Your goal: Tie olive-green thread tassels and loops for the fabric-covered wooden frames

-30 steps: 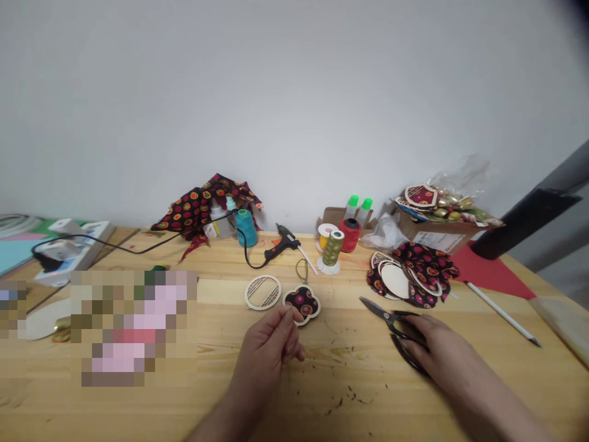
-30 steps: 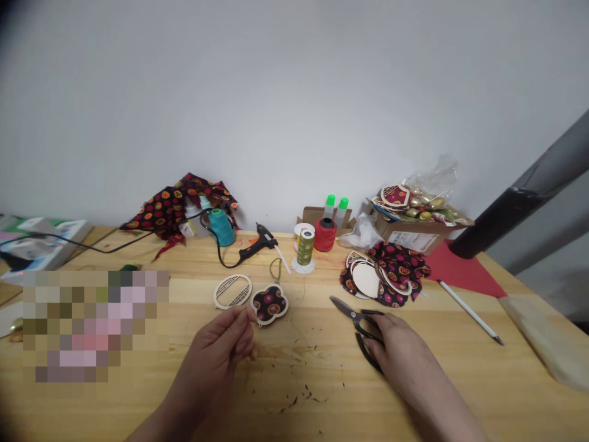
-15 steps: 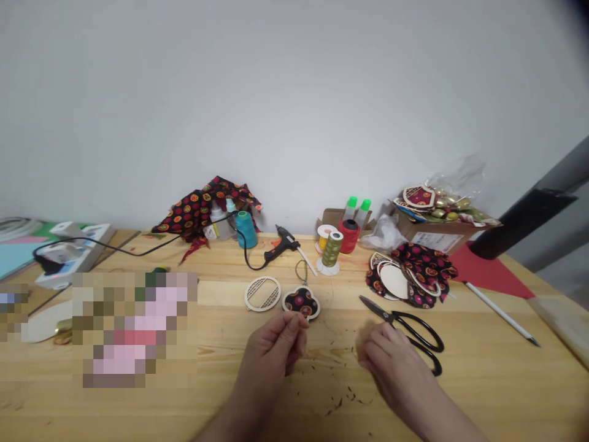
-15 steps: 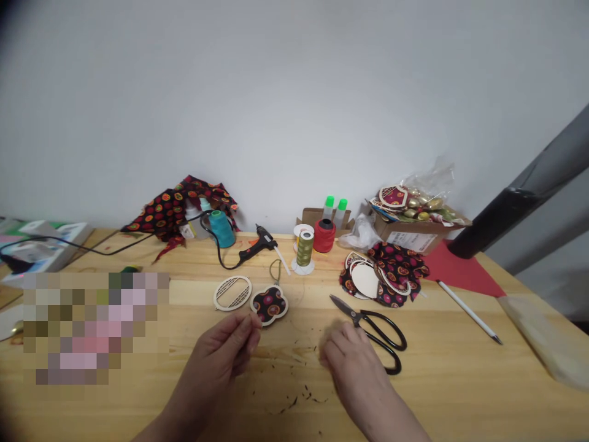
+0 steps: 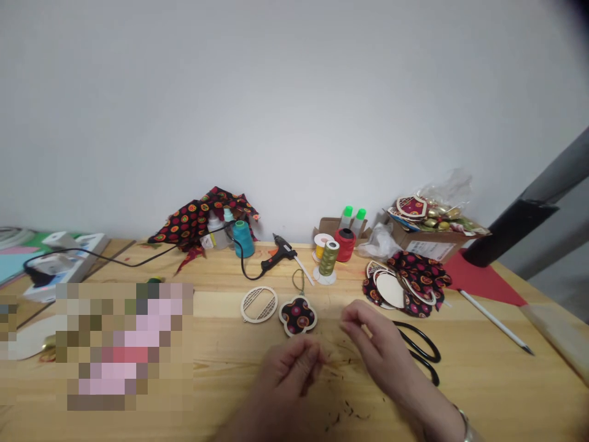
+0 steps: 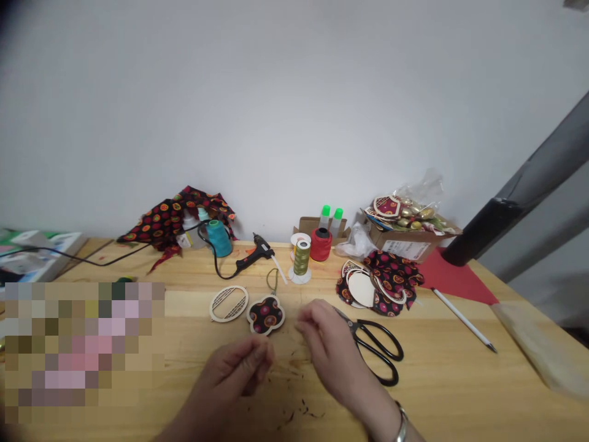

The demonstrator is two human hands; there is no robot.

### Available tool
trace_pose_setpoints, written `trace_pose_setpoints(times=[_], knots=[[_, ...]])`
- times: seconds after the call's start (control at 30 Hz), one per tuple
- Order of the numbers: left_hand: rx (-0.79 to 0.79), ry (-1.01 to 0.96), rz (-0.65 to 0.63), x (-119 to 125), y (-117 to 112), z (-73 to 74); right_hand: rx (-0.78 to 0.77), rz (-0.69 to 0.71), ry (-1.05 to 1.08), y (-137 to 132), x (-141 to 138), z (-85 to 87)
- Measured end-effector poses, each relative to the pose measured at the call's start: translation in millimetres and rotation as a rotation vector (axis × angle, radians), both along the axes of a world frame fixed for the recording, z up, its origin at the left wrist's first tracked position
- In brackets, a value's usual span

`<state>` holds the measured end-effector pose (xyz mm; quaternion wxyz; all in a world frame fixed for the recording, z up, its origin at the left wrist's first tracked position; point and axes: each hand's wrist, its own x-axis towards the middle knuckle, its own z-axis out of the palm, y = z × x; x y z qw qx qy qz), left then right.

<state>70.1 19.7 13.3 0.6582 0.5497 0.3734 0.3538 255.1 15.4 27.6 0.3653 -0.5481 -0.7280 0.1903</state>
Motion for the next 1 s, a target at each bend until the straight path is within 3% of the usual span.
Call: trace_pose_setpoints(times=[0.17,0.37,0.53,0.77,1.0], knots=[[-0.127,-0.197,0.161,-16.4,3.2,6.0,-0.136,-0.082,-0.264,19.6,11.7,-13.8],[-0.167,-0.323,0.196,-25.3,-1.8,15.4,-0.154,0.006,-0.375,37.3,7.5,-29.0],[-0.162,-0.309,0.199,-27.3,-7.2,15.7,-0.143,0.131,-0.324,55.0,4.1,-26.2],[-0.204,-0.291,0.24,-29.3,-11.2,9.5,-0.115,0.099,0.061,86.4,-5.4,3.8],[-0.208,-0.271,0.198,-27.3,-12.6,9.2,0.054,-0.043,0.571,127.4,-3.9,66.9]])
